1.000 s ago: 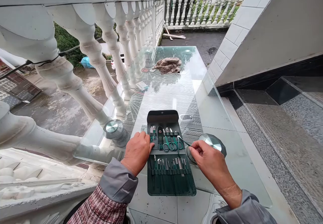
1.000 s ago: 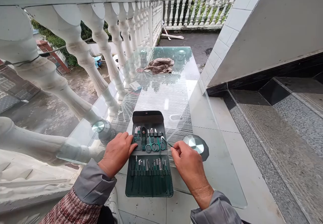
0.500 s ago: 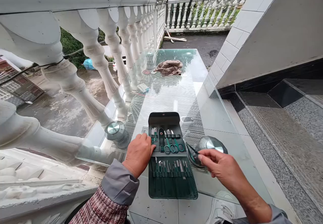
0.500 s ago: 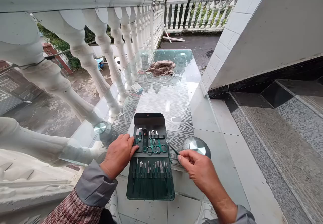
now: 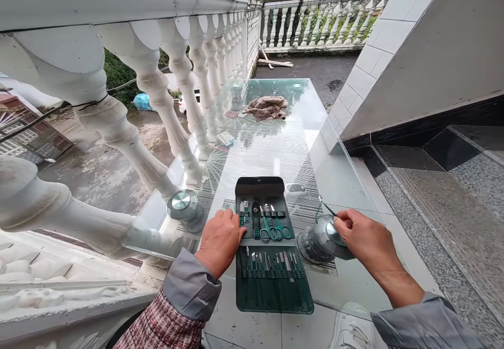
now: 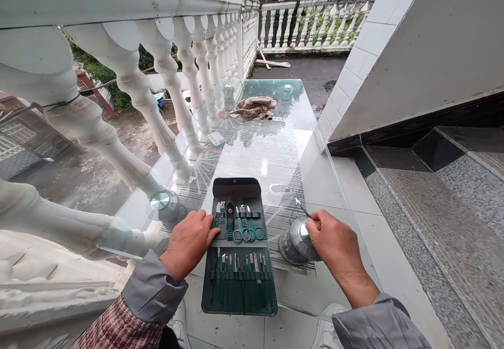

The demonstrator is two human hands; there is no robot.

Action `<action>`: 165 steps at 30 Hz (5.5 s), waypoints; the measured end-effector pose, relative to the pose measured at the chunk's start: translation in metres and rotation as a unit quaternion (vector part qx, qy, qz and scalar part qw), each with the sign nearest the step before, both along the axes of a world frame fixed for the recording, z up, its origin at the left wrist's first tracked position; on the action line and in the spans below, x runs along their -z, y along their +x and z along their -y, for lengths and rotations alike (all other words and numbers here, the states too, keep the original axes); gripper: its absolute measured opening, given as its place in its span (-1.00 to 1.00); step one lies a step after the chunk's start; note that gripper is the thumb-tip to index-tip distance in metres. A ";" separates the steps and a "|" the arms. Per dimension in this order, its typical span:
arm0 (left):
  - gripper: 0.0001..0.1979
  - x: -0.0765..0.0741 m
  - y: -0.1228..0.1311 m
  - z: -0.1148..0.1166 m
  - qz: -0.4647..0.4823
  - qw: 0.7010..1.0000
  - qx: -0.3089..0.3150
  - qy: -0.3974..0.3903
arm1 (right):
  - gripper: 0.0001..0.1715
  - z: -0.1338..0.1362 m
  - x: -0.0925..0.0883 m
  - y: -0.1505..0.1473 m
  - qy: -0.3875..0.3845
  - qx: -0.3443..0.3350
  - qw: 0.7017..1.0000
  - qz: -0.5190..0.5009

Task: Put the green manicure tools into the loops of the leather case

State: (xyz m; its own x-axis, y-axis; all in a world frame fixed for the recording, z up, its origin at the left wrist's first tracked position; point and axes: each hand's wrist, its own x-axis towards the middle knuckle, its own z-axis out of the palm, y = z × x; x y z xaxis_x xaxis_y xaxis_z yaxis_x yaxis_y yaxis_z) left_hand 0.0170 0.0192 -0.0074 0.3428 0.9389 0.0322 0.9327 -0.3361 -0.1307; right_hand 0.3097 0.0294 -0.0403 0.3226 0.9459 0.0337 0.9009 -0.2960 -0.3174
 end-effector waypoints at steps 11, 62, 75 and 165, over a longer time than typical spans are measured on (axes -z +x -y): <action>-0.81 0.001 0.002 -0.002 -0.010 1.000 0.002 -0.010 | -0.75 0.001 0.004 -0.006 0.163 -0.090 0.976 0.111; -0.82 0.004 0.003 -0.001 -0.018 1.000 0.009 0.002 | -0.76 0.029 0.009 -0.048 0.206 -0.413 0.887 -0.001; -0.81 0.003 0.002 0.000 -0.018 1.000 0.018 0.011 | -0.83 0.042 -0.008 -0.058 0.191 -0.388 0.865 -0.256; -0.82 0.011 0.000 0.001 -0.020 0.999 0.029 0.011 | -0.88 0.024 -0.002 -0.098 0.108 -0.348 0.931 -0.029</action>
